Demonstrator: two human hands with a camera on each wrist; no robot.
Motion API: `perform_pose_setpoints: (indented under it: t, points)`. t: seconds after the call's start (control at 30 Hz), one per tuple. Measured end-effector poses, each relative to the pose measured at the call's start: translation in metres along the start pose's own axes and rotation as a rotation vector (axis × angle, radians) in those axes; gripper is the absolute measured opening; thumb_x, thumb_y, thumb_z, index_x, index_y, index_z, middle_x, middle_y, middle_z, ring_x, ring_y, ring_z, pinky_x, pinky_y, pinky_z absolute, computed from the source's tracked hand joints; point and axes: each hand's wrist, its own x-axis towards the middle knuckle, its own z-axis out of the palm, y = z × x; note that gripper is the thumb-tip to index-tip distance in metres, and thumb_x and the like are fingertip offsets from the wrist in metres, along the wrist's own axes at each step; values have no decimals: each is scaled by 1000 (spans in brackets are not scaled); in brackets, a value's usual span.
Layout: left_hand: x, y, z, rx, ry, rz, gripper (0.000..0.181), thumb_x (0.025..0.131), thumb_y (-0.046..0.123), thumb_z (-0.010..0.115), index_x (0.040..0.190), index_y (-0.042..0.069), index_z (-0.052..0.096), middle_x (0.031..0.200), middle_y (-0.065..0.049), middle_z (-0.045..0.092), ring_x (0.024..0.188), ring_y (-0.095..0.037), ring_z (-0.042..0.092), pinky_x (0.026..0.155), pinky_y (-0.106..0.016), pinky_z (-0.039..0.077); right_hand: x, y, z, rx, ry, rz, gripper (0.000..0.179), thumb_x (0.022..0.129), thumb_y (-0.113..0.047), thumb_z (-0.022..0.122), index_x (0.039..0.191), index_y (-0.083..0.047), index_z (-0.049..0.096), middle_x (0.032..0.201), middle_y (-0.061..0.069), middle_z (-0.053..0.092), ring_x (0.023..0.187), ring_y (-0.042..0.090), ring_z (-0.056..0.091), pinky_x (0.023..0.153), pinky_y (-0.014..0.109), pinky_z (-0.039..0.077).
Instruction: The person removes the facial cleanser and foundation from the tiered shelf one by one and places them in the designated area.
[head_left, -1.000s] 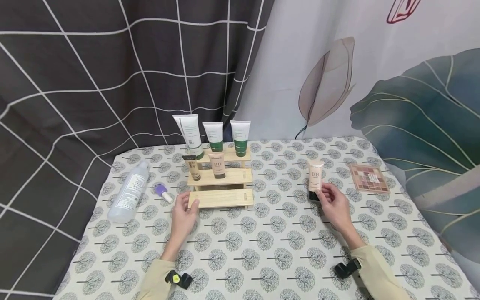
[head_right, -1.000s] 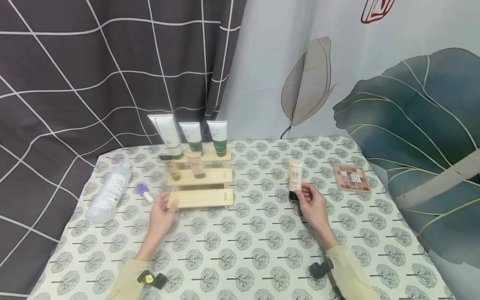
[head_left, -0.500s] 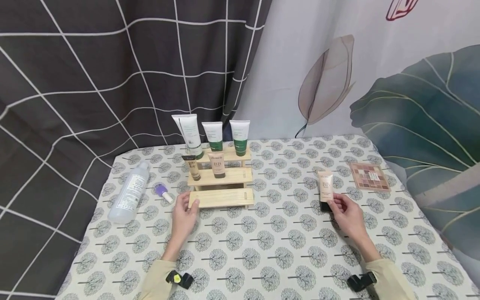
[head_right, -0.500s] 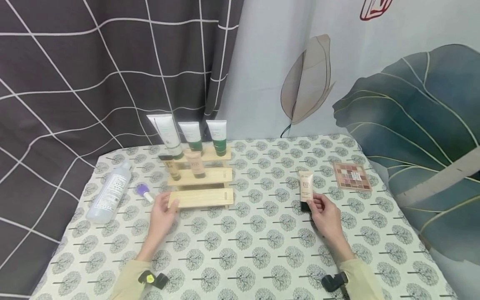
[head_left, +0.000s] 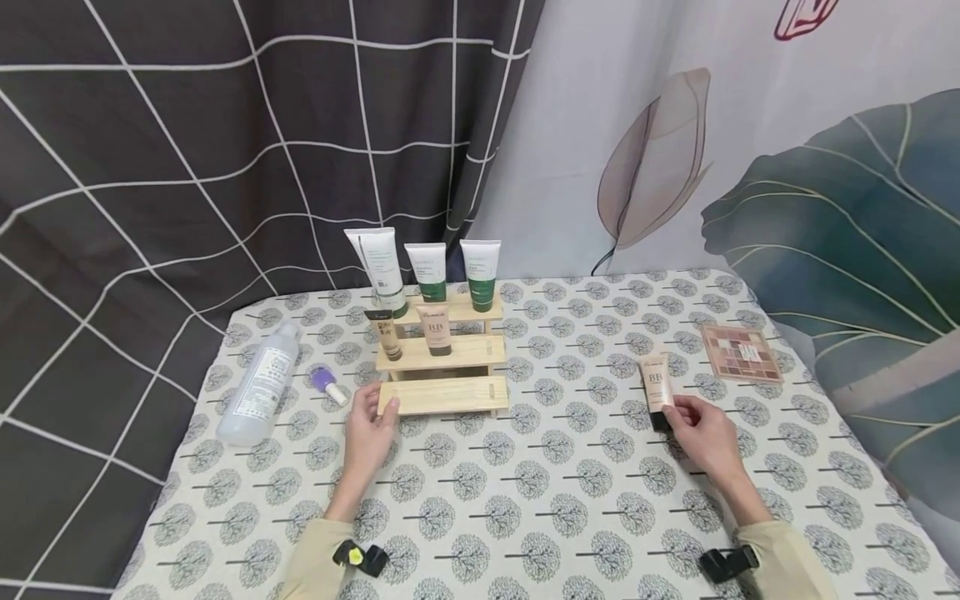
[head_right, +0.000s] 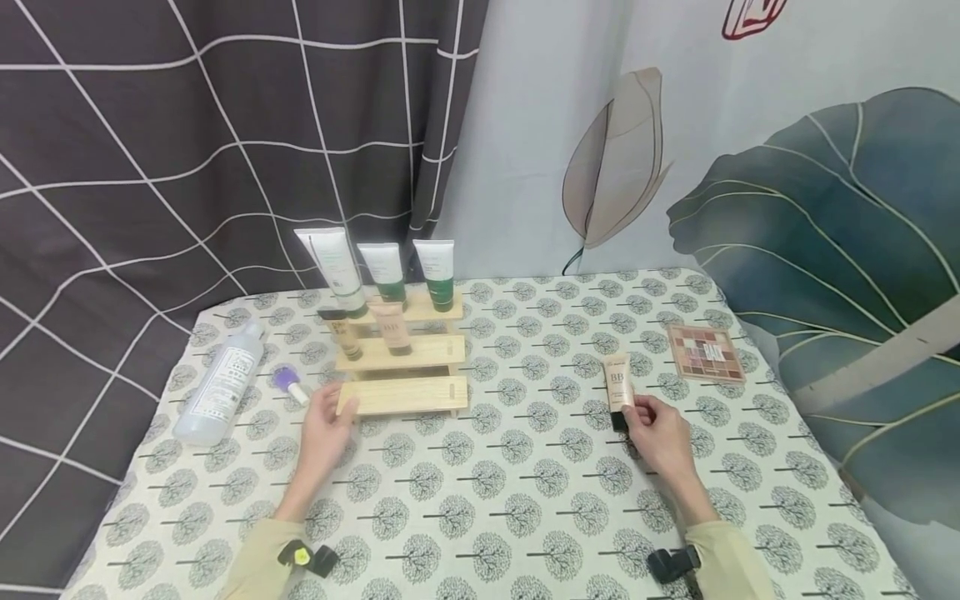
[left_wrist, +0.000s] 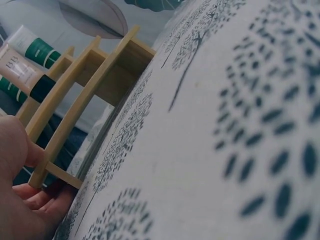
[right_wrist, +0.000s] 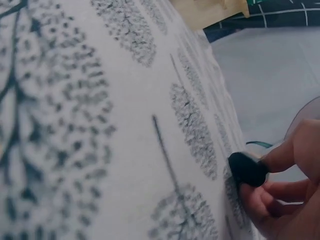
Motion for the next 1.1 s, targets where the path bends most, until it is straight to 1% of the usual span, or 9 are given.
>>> perform_pose_setpoints:
  t: [0.17,0.27,0.4,0.5,0.87,1.0,1.1]
  points:
    - [-1,1,0,-1,8,0,51,101,11,59,147,-2,40,134,-28,58,123,-40,61,105,-47,54,1,-4,-1,-56,7,-19,40,98,-23,61,123,8,65,95,17,72,78,19,60,67,26,44]
    - [-1,1,0,1,12,3,51,100,11,59,146,-2,41,134,-27,59,122,-40,62,104,-46,55,1,-5,-1,-63,12,-9,40,98,-23,60,122,9,65,92,17,71,76,19,59,66,27,43]
    - [-2,1,0,2,11,9,51,100,11,59,146,-2,41,133,-27,59,121,-39,62,103,-47,55,0,-4,-2,-49,6,19,41,98,-24,61,122,9,65,92,16,71,75,18,59,64,26,43]
    - [-2,0,0,-1,10,11,51,101,11,59,146,-2,41,133,-27,59,121,-39,62,104,-47,55,0,-2,-2,-40,8,22,40,97,-24,62,120,8,66,92,16,72,75,17,59,63,24,44]
    - [-1,0,0,-16,2,2,52,101,12,59,147,-2,40,135,-27,58,124,-41,60,107,-48,53,-2,7,1,-20,73,6,32,96,-20,65,117,4,69,94,14,72,75,12,58,63,17,43]
    - [-1,0,0,-21,5,3,51,100,11,59,146,-2,40,135,-27,58,124,-41,60,106,-48,53,-2,7,-3,-11,87,-10,31,97,-21,65,117,2,70,94,13,72,74,8,56,62,15,43]
    - [-2,0,0,-14,10,11,50,100,10,59,145,-2,41,134,-27,59,122,-40,61,104,-48,54,1,5,-8,0,113,-45,31,97,-21,64,116,3,70,94,14,72,72,3,54,61,13,43]
